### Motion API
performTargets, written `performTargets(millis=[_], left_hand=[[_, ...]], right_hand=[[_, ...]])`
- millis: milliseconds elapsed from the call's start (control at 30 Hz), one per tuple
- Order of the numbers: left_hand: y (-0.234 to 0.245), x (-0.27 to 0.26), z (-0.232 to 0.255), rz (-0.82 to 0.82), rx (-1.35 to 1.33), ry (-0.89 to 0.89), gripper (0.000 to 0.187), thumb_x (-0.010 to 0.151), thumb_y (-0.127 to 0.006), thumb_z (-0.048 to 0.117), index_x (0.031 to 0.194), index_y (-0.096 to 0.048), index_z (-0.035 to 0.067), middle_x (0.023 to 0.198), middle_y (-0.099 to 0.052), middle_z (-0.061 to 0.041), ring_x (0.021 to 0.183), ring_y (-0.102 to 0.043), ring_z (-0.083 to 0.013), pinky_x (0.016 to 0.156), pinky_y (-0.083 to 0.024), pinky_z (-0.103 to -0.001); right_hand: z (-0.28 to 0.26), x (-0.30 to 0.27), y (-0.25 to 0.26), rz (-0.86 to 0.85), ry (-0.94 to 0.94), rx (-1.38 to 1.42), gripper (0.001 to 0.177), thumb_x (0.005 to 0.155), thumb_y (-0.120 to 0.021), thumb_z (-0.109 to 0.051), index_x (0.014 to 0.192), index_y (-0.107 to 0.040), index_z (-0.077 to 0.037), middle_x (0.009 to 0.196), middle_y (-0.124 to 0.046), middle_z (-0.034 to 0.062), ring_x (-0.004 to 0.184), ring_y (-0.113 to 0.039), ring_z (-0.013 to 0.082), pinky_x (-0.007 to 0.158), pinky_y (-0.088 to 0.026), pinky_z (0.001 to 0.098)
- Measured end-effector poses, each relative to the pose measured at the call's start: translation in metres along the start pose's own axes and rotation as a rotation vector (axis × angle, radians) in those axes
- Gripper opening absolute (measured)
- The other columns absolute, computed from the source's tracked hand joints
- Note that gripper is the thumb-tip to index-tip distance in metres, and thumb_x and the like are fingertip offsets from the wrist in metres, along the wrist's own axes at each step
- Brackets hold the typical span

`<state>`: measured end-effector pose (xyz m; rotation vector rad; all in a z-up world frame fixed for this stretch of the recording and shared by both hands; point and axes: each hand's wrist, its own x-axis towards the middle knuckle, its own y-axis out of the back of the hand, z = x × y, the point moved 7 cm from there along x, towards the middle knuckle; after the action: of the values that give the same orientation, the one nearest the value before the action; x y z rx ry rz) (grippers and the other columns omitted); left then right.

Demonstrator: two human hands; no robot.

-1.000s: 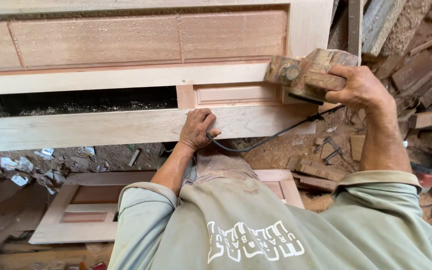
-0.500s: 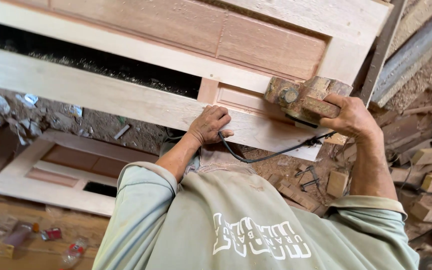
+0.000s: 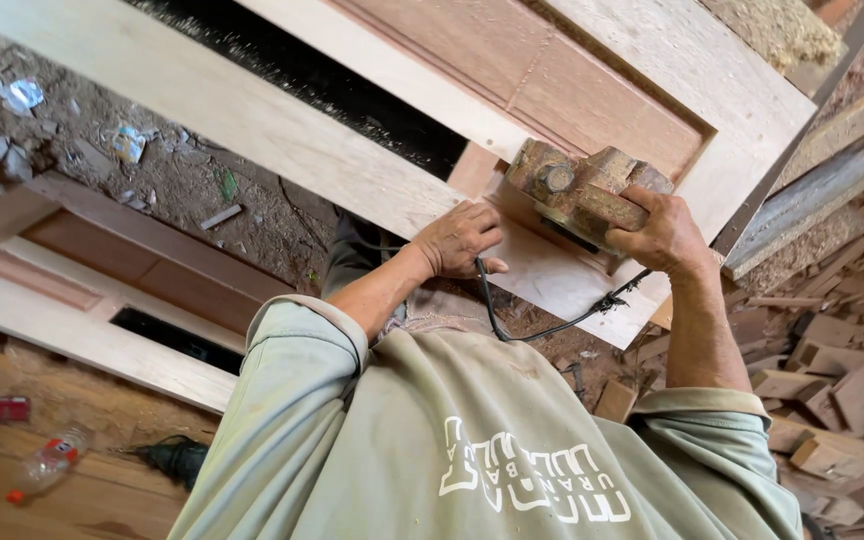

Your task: Smoothing a wooden door frame using an electric hand planer

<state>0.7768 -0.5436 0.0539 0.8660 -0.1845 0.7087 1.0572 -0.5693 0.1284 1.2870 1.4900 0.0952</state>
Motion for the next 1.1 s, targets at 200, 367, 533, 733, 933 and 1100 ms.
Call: performTargets(millis=[200, 367, 533, 733, 933, 1100], left_hand=[[0.022, -0.025, 0.0, 0.045, 0.009, 0.078, 0.063, 0.096, -0.04, 0.079, 0.086, -0.053, 0.019, 0.088, -0.051, -0.003, 0.08, -0.058, -0.0251, 0.075, -0.049, -0.04], [0.057, -0.068, -0.016, 0.034, -0.109, 0.358, 0.059, 0.094, -0.048, 0.078, 0.097, -0.061, 0.02, 0.088, -0.057, -0.002, 0.083, -0.067, -0.0235, 0.073, -0.056, -0.034], [0.121, -0.093, -0.022, 0.138, -0.162, 0.515, 0.057, 0.092, -0.054, 0.077, 0.101, -0.064, 0.022, 0.09, -0.061, 0.0, 0.082, -0.069, -0.0206, 0.073, -0.058, -0.032], [0.19, -0.118, -0.03, 0.335, -0.208, 0.593, 0.05, 0.091, -0.065, 0.07, 0.102, -0.069, 0.022, 0.09, -0.064, 0.003, 0.074, -0.068, -0.0147, 0.067, -0.058, -0.028], [0.255, -0.14, -0.041, 0.483, -0.222, 0.618, 0.047, 0.09, -0.071, 0.066, 0.103, -0.071, 0.02, 0.089, -0.065, 0.003, 0.071, -0.068, -0.0151, 0.065, -0.058, -0.028], [0.301, -0.159, -0.055, 0.558, -0.219, 0.626, 0.045, 0.092, -0.071, 0.062, 0.103, -0.072, 0.019, 0.089, -0.065, 0.002, 0.071, -0.068, -0.0162, 0.064, -0.057, -0.029]], right_hand=[[-0.054, 0.02, -0.008, 0.0, 0.084, -0.009, 0.037, 0.069, -0.081, -0.024, 0.103, -0.072, -0.015, 0.077, -0.064, 0.0183, 0.074, -0.062, 0.0342, 0.063, -0.046, 0.0438], [-0.067, 0.046, -0.019, 0.005, 0.077, -0.066, 0.037, 0.07, -0.08, -0.027, 0.106, -0.073, -0.022, 0.08, -0.065, 0.0128, 0.076, -0.064, 0.0304, 0.065, -0.045, 0.0381], [-0.1, 0.063, -0.03, 0.007, 0.126, -0.033, 0.039, 0.068, -0.079, -0.025, 0.105, -0.073, -0.016, 0.079, -0.063, 0.015, 0.076, -0.061, 0.0309, 0.064, -0.044, 0.0394], [-0.145, 0.089, -0.043, 0.026, 0.185, -0.027, 0.034, 0.068, -0.078, -0.024, 0.1, -0.072, -0.015, 0.075, -0.06, 0.0123, 0.071, -0.059, 0.0285, 0.06, -0.041, 0.0374], [-0.216, 0.101, -0.055, 0.051, 0.22, -0.059, 0.03, 0.069, -0.077, -0.026, 0.097, -0.071, -0.015, 0.073, -0.058, 0.012, 0.071, -0.058, 0.0278, 0.06, -0.041, 0.0373], [-0.248, 0.132, -0.068, 0.074, 0.23, -0.103, 0.028, 0.069, -0.076, -0.028, 0.094, -0.071, -0.016, 0.071, -0.057, 0.0117, 0.071, -0.057, 0.0286, 0.062, -0.042, 0.0377]])
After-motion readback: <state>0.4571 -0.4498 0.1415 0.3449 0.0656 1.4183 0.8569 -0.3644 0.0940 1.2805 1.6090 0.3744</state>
